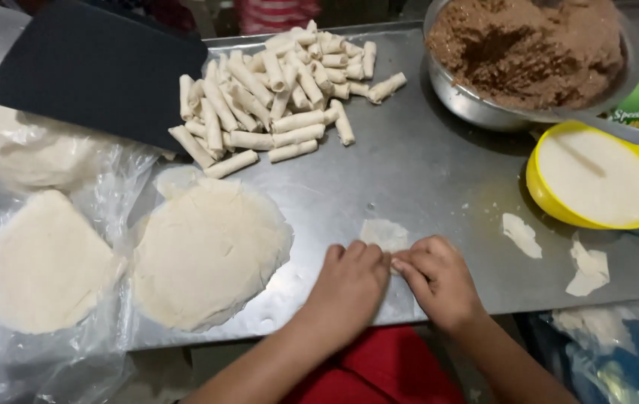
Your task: Rolling lumpia by placing meat filling on thin wrappers and folding them into cylinders on a metal prep table.
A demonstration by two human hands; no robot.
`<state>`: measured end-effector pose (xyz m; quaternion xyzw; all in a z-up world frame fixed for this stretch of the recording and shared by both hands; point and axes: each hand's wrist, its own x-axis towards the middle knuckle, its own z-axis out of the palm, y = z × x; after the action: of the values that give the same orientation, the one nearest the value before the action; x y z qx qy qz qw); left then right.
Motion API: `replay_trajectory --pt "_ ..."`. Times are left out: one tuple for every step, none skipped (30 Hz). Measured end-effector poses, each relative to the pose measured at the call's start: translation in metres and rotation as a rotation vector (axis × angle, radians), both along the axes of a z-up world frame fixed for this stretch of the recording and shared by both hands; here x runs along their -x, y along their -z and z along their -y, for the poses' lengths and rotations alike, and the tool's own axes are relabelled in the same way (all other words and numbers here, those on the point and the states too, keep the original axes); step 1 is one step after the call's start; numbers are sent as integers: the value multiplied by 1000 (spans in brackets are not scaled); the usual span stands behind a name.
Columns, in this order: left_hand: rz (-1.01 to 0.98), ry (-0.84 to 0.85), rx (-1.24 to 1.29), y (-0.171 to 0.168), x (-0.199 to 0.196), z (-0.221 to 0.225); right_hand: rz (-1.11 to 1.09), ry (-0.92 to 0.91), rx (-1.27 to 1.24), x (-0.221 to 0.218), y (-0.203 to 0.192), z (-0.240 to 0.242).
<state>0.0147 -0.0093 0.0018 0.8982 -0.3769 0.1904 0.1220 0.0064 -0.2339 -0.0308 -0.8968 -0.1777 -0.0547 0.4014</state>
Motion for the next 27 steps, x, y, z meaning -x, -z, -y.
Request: replay_trajectory --pt "-189 24 57 2 -9 -2 159 0 70 -1 4 3" --pt "-379 49 114 3 -18 -6 318 0 139 -1 8 5" --pt "-373 44 117 5 -30 -8 324 -7 141 -7 7 7" --pt "-481 88 226 6 -42 -11 213 7 86 -13 7 10" --pt "-596 135 331 9 -50 -15 95 23 28 -15 8 10" --pt "-597 131 331 13 -57 -15 93 20 26 -20 4 6" --pt "-437 72 308 17 -63 -14 172 149 203 -23 0 2" --pt "-276 16 283 21 -69 -12 251 276 380 -27 -5 -1" --pt "-271 17 283 17 -58 -9 255 278 379 -20 10 1" --pt "-221 11 222 12 -47 -6 296 219 359 -13 23 4" --pt "-170 7 162 7 -39 -2 337 163 339 -9 37 7" --pt "-165 11 162 15 -45 -7 342 167 339 -6 37 6" --pt "-249 66 232 24 -48 -13 311 158 401 0 38 6" --pt "-332 122 301 33 -51 -19 280 150 464 6 39 6" --pt "-346 123 302 32 -59 -22 266 149 465 -5 26 1" --pt "-316 94 265 32 -67 -25 145 168 546 -15 14 -3" --pt "-273 70 226 28 -82 -28 36 194 623 -32 -1 -8" --pt "-272 74 225 24 -78 -17 35 198 623 -32 -8 -11" --pt "-182 -43 110 19 -77 -7 69 223 537 -37 -16 -15" --pt "-90 -160 -5 14 -76 2 103 246 452 -42 -24 -19" --pt "-89 -162 -3 10 -65 20 105 245 453 -43 -24 -17" --pt "-40 -145 12 6 -54 37 123 263 376 -44 -23 -15" --pt "1 -127 25 4 -39 55 133 281 300 -41 -21 -13" --pt "-6 -126 26 12 -56 58 127 280 301 -44 -14 -7" --pt "-3 -86 73 22 -69 61 125 287 232 -45 -7 -1" --pt "1 -46 121 32 -82 64 124 295 163 -45 0 6" --pt "10 -44 122 30 -81 56 133 297 163 -41 -4 8"
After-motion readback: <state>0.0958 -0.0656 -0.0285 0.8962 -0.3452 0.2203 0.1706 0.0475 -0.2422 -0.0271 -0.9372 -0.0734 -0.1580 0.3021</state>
